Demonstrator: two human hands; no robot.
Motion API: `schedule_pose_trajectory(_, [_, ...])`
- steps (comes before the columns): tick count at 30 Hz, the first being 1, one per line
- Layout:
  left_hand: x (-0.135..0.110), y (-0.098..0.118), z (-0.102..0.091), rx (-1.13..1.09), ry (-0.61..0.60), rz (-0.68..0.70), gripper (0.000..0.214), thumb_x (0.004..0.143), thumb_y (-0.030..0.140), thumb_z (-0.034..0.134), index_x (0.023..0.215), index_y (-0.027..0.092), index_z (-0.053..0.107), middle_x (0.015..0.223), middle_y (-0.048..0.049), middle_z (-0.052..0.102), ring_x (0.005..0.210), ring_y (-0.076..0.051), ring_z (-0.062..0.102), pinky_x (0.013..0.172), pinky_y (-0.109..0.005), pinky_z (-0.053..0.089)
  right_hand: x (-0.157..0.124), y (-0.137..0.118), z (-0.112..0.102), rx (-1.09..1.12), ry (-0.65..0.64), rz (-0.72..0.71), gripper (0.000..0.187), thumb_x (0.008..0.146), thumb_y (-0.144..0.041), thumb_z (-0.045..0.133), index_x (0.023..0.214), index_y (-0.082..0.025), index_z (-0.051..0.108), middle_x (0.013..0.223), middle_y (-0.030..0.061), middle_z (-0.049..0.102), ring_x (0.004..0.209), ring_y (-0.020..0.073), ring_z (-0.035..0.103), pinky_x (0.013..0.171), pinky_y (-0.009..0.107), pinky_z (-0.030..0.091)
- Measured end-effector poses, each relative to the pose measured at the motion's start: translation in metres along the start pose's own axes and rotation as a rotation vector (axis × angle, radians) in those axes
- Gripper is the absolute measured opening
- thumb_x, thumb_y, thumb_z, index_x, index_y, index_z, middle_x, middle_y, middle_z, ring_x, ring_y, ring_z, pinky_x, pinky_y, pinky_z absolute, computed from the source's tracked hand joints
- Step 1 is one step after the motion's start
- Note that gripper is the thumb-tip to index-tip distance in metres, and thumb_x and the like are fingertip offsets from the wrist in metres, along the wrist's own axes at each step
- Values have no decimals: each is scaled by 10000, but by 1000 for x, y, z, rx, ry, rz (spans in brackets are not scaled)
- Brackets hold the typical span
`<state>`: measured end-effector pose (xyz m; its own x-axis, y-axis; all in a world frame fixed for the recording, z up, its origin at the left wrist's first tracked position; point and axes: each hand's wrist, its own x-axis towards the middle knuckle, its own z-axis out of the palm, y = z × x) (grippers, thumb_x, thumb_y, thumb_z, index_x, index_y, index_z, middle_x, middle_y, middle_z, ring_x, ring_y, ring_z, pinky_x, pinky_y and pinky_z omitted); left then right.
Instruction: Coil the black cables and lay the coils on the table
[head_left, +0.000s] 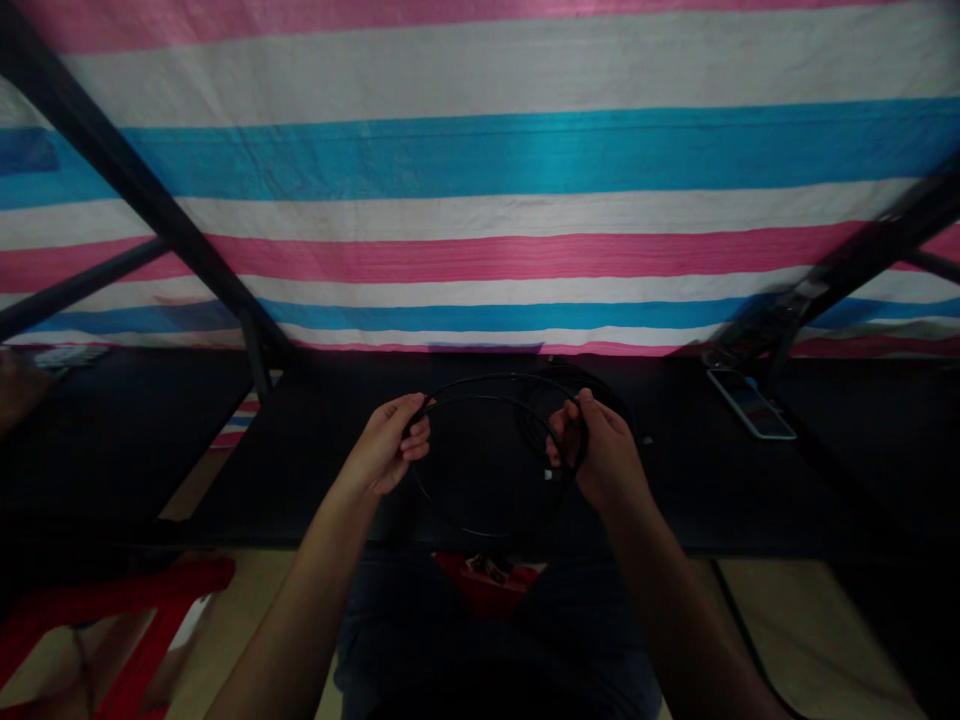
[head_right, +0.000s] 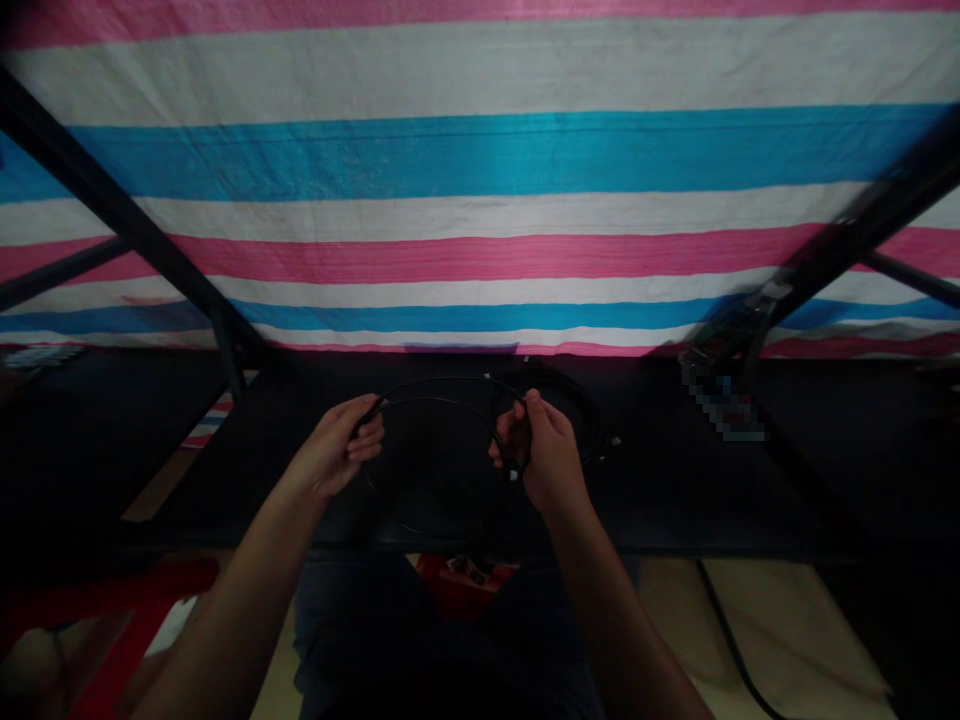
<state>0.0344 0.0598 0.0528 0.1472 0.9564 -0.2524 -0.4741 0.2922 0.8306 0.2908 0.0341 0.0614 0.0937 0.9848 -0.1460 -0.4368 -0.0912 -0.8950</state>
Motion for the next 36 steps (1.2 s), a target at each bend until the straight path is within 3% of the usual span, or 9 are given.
schedule_pose_trajectory(4, [5,-14,4,-82,60,25,344,730,176,801,1037,122,657,638,12,577,460,-35,409,407,-110,276,-2,3,-3,21,13,41,520,748,-656,763,833,-224,486,699,-22,686,418,133,598,334,226,444])
schedule_pose_trajectory(8, [3,-25,9,-153,149,68,338,760,138,747,1082,142,645,676,8,581,510,-67,469,458,-152,358,-9,5,2,-7,-122,90,472,784,-608,749,987,-240,533,637,-69,624,320,66,392,296,177,291])
schedule_pose_trajectory(11, [-4,-27,9,-86,101,27,284,839,310,738,1058,153,648,584,74,454,442,-57,357,418,-160,310,-10,4,6,-24,-158,96,417,797,-510,769,1043,-233,576,546,-127,433,349,32,232,340,143,172])
schedule_pose_trajectory(14, [-15,-21,2,159,-99,-75,470,912,581,618,1021,127,671,507,109,339,402,-63,308,436,-206,390,-6,-4,5,-127,-169,80,378,809,-487,756,1024,-210,616,556,-132,333,383,32,186,357,157,128])
schedule_pose_trajectory(18, [-27,-8,-5,467,-298,-126,456,905,571,642,1075,148,655,535,80,442,467,-106,480,574,-275,518,-1,-21,0,-452,-360,79,323,901,-476,651,1030,-182,676,565,-105,342,409,54,235,365,184,169])
schedule_pose_trajectory(26, [-28,-14,44,496,-383,-161,467,863,631,646,784,173,598,558,87,355,432,-52,252,384,-170,188,5,-32,28,-914,-874,-191,237,922,-283,598,780,-173,751,721,29,687,671,154,576,605,254,431])
schedule_pose_trajectory(30, [-26,-1,52,415,-324,-109,505,801,616,730,641,188,515,513,92,334,391,-36,219,362,-172,152,5,-30,23,-868,-796,-151,215,887,-332,676,741,-175,699,638,-12,610,602,128,524,559,240,394])
schedule_pose_trajectory(33, [-26,22,38,226,-137,5,530,810,560,753,574,195,449,476,109,266,367,-30,175,350,-165,142,2,-19,2,-714,-626,-38,228,901,-388,667,801,-183,661,545,-65,492,486,97,432,497,230,354])
schedule_pose_trajectory(36, [-29,40,24,75,71,108,529,931,471,638,538,191,424,459,109,222,349,-34,147,339,-167,143,-7,3,-19,-551,-493,-53,274,936,-441,633,853,-184,677,640,-16,600,613,138,574,617,269,463])
